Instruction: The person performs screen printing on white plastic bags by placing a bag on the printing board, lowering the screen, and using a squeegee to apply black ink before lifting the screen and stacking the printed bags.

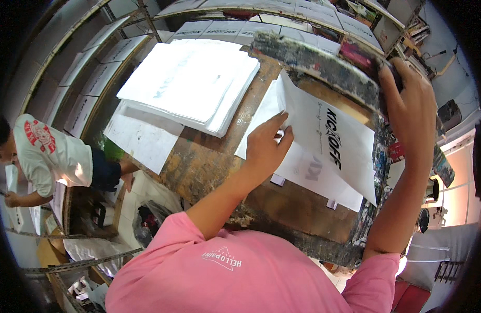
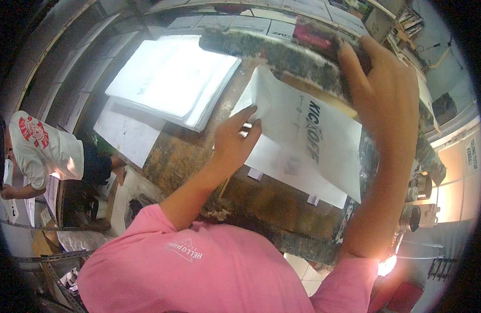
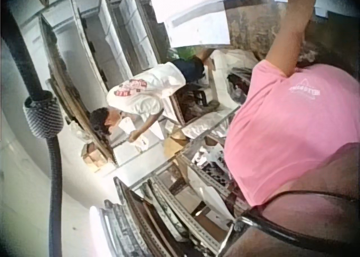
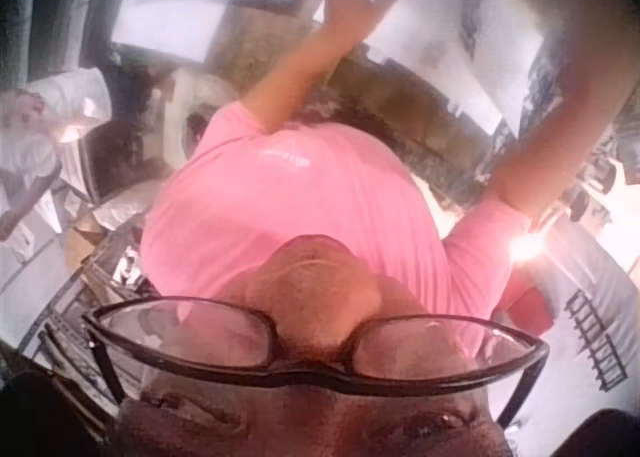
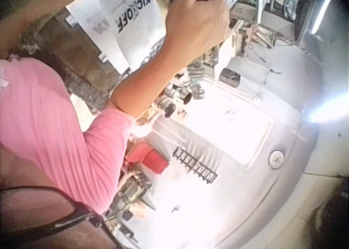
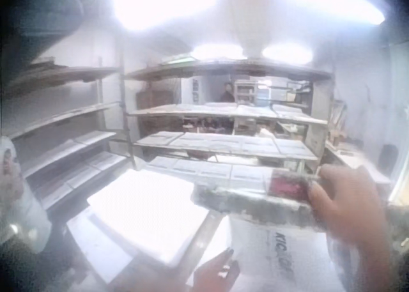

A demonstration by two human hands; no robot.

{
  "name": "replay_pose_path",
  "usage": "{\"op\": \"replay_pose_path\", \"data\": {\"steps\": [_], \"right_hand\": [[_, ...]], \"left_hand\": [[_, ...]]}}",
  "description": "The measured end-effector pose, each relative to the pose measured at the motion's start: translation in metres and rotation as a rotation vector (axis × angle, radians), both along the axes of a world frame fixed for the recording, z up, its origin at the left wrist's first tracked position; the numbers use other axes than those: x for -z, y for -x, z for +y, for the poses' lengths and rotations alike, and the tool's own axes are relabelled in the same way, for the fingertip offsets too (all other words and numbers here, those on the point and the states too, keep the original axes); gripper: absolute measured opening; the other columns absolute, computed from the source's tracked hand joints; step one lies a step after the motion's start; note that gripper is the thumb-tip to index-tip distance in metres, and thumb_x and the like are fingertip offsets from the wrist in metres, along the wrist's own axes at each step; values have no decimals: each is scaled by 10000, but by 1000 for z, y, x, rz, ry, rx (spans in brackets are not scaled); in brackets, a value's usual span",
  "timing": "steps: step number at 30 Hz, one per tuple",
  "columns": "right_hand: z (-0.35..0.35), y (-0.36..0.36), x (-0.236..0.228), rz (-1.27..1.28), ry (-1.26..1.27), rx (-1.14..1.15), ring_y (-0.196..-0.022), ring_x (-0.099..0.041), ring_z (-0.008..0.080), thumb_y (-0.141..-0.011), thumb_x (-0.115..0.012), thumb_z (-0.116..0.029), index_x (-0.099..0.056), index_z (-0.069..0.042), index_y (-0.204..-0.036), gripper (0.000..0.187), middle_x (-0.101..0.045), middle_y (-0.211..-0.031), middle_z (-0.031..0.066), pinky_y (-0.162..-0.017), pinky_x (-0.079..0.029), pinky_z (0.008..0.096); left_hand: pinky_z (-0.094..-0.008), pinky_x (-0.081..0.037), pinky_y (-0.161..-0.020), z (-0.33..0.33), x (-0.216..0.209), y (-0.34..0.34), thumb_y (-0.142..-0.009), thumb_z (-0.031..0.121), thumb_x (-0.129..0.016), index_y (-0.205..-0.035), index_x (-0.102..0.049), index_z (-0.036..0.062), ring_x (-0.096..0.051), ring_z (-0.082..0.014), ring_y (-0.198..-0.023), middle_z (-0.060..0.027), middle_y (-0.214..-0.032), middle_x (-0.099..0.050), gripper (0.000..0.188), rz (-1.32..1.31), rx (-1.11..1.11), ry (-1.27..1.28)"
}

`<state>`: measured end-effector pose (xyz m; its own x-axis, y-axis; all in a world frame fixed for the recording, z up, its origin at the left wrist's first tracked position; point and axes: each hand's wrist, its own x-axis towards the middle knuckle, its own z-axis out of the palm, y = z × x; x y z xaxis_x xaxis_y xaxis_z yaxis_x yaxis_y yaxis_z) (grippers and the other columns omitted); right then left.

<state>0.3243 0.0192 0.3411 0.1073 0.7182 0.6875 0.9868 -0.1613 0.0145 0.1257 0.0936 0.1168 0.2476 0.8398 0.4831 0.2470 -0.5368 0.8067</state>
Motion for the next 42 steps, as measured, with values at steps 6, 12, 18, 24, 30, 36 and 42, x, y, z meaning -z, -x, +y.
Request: {"op": "replay_pose_path", "data": {"steps": [6, 12, 18, 24, 30, 36, 42], "right_hand": [[4, -9, 1, -27, -44, 49, -966, -648, 461, -979, -548, -455, -693, -1, -1148, 506, -678, -1004, 292, -895, -465, 508], [10, -14, -5, -13, 25, 66, -953, -645, 452, -1005, -522, -474, -673, -10, -1131, 504, -673, -989, 279, -849, -485, 478], [11, -20, -10, -51, -21, 111, -996, -669, 420, -1018, -514, -471, -672, -58, -1216, 485, -695, -1063, 240, -877, -499, 438], [12, -22, -8, 12, 142, 182, -1247, -615, 354, -1042, -494, -490, -609, -58, -1396, 570, -620, -1373, 207, -1087, -445, 413], [9, -24, -1, 5, 65, 73, -1040, -674, 341, -1027, -521, -480, -656, -36, -1269, 523, -695, -1138, 216, -934, -484, 400], [22, -34, 8, -17, 10, -93, -1056, -663, 400, -1010, -542, -481, -656, 4, -1255, 555, -688, -1157, 246, -951, -485, 431], [3, 25, -7, 39, 30, 119, -703, -507, 231, -982, -475, -460, -594, -55, -762, 476, -565, -743, 78, -681, -433, 386]], "left_hand": [[-256, -555, -651, 20, -39, 54, -915, 89, -707, -1270, -665, -52, -685, -121, -748, -125, -936, -743, 385, -159, -70, 244], [-241, -552, -642, 106, -45, 150, -884, 32, -705, -1341, -632, -21, -647, -79, -708, -50, -858, -711, 466, -230, -136, 214], [-267, -561, -675, 212, -58, 240, -850, 11, -636, -1363, -611, 8, -667, -110, -824, -62, -1066, -696, 514, -149, -207, 269], [-289, -527, -700, 285, -19, 346, -839, 36, -635, -1489, -466, 18, -645, -109, -793, -48, -1015, -673, 671, -198, -326, 350], [-317, -530, -648, 291, 39, 398, -776, 2, -640, -1499, -445, 11, -633, -150, -802, -104, -1067, -657, 749, -215, -620, 390], [-477, -497, -1001, 261, 89, 457, -788, 134, -712, -1493, -431, -69, -643, -357, -1139, -238, -1309, -639, 785, 129, -930, 59], [-510, -275, -1213, 106, 75, 176, -954, 441, -699, -1576, -355, 61, -264, -431, -1510, -276, -1629, -266, 806, 366, -264, -80]]}}
